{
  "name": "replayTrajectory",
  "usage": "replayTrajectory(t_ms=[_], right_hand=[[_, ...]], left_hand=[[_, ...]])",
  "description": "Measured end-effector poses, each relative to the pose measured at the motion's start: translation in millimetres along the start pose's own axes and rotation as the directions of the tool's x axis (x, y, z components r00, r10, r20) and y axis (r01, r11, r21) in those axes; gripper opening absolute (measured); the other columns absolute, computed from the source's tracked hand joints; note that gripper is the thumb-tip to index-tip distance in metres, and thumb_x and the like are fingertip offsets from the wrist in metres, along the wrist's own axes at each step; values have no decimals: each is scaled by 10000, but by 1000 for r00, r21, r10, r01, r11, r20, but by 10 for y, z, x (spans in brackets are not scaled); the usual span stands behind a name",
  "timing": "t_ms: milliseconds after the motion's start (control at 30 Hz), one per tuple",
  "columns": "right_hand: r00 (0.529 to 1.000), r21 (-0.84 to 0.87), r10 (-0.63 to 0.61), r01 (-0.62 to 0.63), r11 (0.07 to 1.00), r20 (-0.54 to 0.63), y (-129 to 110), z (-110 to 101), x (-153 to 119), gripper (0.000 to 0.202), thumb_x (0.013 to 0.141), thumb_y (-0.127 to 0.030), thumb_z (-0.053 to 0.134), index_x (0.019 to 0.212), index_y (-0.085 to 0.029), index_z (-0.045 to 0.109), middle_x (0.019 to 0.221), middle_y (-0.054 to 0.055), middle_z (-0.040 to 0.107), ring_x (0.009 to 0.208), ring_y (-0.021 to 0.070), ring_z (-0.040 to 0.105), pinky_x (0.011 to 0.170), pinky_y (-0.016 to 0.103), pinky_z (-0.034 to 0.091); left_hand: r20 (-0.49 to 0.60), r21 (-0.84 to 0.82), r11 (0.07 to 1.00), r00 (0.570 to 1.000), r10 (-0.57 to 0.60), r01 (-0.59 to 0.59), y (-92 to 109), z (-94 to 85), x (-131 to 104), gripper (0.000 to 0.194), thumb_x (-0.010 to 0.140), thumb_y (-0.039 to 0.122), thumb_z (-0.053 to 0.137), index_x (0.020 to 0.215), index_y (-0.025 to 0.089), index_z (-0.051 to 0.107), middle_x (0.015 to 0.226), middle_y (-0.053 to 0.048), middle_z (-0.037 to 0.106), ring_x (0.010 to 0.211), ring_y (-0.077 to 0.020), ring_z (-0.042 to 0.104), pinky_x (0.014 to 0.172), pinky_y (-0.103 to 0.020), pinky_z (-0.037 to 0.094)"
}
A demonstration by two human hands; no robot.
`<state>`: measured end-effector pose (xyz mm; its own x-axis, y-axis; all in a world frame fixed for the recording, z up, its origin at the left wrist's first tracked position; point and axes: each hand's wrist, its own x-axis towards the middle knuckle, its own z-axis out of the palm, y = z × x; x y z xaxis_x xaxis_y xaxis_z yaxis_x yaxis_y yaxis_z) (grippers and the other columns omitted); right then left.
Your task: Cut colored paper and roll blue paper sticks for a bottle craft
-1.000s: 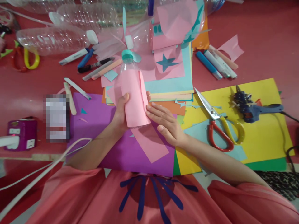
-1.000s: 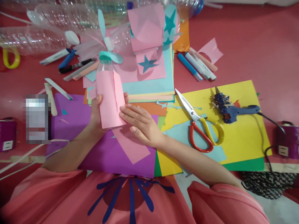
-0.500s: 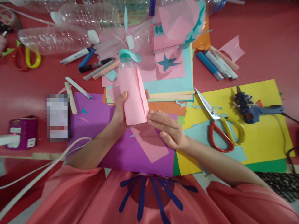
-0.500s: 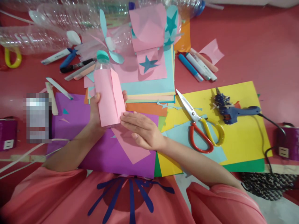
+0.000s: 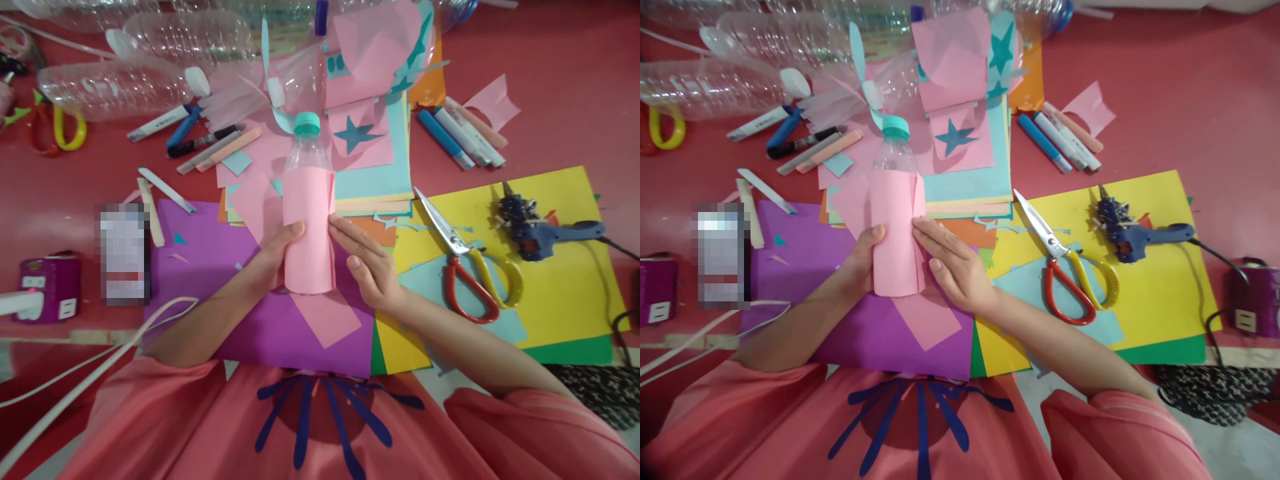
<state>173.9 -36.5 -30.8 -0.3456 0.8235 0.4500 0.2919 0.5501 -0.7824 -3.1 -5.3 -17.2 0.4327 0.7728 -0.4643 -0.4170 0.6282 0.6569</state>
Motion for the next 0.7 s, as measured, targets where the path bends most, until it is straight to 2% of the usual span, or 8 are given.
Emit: replayTrajectory(t_ms=[167,233,400,533,600,700], right_hand=[[995,21,16,-14,1000,-98,6,-17,25,507,999,-239,360,1494,-352,364,1505,-32,474,1381,189,461,1165,403,406],[992,2,23,-23,1000,-122,18,-20,29,501,998,-248,358,1488,-352,377,1500,-32,481,1373,197,472,1167,416,402],[987,-88,83,-96,992,-136,73,-32,24,482,1002,-354,310,1467,-314,431,1485,-3,498,1387,239,452,1176,489,370],[982,-151,106,-130,980,-158,111,-30,20,491,996,-396,292,1458,-319,441,1461,19,518,1389,256,444,1170,518,360],[982,-174,95,-124,977,-164,121,-18,15,492,996,-398,286,1464,-333,423,1459,19,515,1389,264,441,1166,536,353],[982,-189,97,-127,974,-160,123,8,3,504,999,-405,277,1496,-358,351,1498,15,461,1416,276,398,1176,557,320]], left_hand=[[120,58,998,993,-7,0,-41,-8,-35,629,728,525,698,1217,139,607,1100,-132,716,1153,-329,612,977,-428,474],[137,87,996,991,-10,-2,-45,-19,-51,610,755,511,678,1238,147,597,1110,-131,713,1140,-329,615,951,-427,486],[99,154,988,995,-18,3,-45,-49,-73,539,787,426,669,1256,177,576,1120,-111,709,1094,-312,633,898,-407,503],[38,186,981,998,-54,46,-43,-45,-54,581,694,462,730,1189,184,609,1042,-95,721,1051,-317,647,843,-398,525],[12,191,980,998,-60,57,-41,-35,-44,609,639,481,757,1162,200,619,1015,-82,724,1037,-318,650,808,-388,535],[15,199,978,998,-63,59,-35,-27,-44,578,654,481,744,1143,198,624,1022,-88,719,1030,-321,651,750,-369,537]])
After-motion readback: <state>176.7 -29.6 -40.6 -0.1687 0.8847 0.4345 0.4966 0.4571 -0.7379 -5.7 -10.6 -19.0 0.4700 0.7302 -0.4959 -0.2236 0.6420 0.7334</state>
